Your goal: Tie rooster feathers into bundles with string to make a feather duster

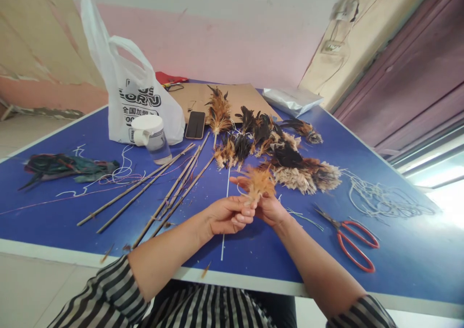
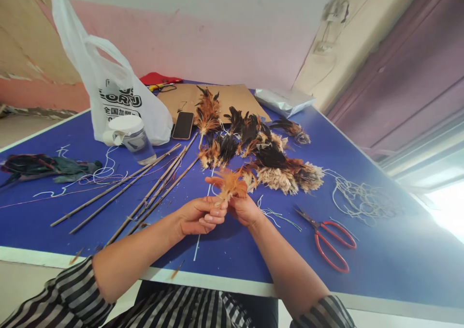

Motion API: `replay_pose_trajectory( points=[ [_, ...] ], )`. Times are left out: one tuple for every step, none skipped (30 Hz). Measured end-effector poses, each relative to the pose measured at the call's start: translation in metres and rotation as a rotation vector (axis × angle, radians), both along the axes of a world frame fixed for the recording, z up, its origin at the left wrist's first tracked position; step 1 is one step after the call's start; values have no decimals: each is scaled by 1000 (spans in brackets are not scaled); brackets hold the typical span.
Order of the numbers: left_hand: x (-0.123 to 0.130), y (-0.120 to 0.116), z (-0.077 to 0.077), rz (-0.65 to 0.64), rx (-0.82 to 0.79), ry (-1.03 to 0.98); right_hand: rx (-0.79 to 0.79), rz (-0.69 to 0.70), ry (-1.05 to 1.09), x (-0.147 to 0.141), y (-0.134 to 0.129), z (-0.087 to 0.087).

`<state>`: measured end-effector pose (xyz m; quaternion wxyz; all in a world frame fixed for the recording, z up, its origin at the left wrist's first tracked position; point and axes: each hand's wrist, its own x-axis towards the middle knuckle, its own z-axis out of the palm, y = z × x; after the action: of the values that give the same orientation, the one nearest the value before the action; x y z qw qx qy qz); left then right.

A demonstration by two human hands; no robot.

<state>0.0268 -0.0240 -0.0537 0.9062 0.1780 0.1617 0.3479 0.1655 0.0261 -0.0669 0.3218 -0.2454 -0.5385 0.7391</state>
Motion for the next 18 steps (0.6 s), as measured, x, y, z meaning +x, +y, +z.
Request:
replay_pose_trajectory(
  points=[
    [0, 0, 0, -11, -5, -13, 1, 16, -3, 1, 2, -1],
    [-1, 0, -1, -15, -8, -20, -8, 8, -10, 2, 4, -4],
    [-1, 0, -1, -12, -8, -21, -21, -24, -16, 4, 6, -7],
    [-2, 1, -1, -1, -6, -18, -34, -75, -19, 5, 8, -11],
    [-3, 1, -1, 15, -2, -13, -43, -134, -18, 6, 9, -14],
    [-4, 2, -1, 32, 3, -8, -48, -176, -18, 7, 10, -17],
    [-5, 3, -1, 46, 8, -3, -52, -192, -19, 8, 11, -19],
    [-5, 4, 0, 64, 14, 3, -54, -192, -15, 8, 11, -20],
    [-6, 5, 1, 86, 18, 15, -55, -178, -15, 9, 11, -20],
    [-7, 6, 1, 115, 24, 35, -54, -159, -24, 10, 11, -19],
    [-7, 7, 1, 151, 32, 66, -49, -142, -43, 11, 11, -17],
    [-8, 9, 1, 194, 45, 110, -38, -133, -76, 13, 10, -16],
    [-8, 10, 0, 238, 62, 166, -18, -133, -119, 14, 9, -13],
    [-8, 12, -2, 279, 79, 228, 14, -140, -173, 15, 8, -11],
    [-8, 13, -4, 315, 96, 292, 58, -150, -236, 17, 6, -9],
    [-8, 15, -6, 346, 111, 356, 116, -166, -304, 18, 4, -6],
    [-7, 16, -8, 372, 125, 417, 186, -186, -373, 18, 2, -4],
    [-7, 17, -11, 397, 139, 474, 267, -210, -438, 18, -1, -2]
  ],
)
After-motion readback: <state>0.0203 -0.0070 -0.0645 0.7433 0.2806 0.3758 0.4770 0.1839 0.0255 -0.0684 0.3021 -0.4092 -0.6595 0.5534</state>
